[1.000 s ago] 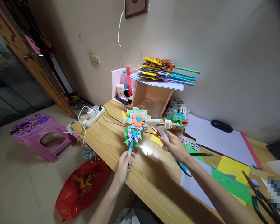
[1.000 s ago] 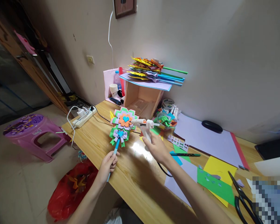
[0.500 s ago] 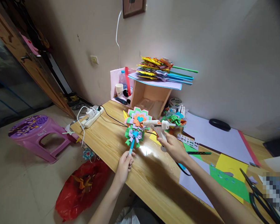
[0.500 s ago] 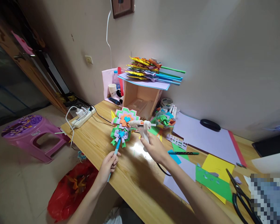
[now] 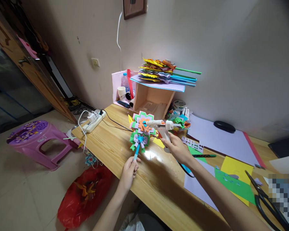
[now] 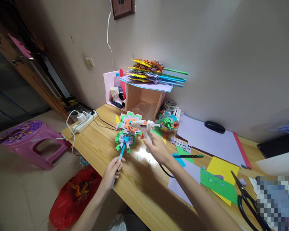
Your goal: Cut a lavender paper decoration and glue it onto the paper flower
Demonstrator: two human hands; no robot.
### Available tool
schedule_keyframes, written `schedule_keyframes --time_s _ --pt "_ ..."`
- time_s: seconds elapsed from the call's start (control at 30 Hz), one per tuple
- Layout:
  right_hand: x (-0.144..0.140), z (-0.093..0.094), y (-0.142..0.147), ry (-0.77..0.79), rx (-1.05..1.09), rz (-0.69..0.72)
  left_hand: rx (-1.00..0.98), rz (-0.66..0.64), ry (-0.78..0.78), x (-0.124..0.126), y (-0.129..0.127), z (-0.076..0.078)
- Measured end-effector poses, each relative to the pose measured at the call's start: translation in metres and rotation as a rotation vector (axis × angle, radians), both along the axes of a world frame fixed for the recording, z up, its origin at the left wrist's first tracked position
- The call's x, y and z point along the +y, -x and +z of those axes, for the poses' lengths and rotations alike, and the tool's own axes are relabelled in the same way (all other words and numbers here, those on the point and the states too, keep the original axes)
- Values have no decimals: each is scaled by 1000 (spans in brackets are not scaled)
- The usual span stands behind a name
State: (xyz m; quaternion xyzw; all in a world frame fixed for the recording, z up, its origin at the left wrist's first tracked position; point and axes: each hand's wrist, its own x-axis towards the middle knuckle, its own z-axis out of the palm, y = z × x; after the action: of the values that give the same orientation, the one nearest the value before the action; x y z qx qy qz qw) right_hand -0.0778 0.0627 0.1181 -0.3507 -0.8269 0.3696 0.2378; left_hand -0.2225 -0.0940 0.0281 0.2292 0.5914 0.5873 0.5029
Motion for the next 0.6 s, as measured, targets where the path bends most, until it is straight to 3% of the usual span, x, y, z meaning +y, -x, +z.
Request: schedule_keyframes --time_s 0.4,0.6 --pt "5 -3 2 -8 -33 12 7 3 0 0 -3 1" --pt "3 -2 -2 63 71 23 -20 57 -5 -1 0 1"
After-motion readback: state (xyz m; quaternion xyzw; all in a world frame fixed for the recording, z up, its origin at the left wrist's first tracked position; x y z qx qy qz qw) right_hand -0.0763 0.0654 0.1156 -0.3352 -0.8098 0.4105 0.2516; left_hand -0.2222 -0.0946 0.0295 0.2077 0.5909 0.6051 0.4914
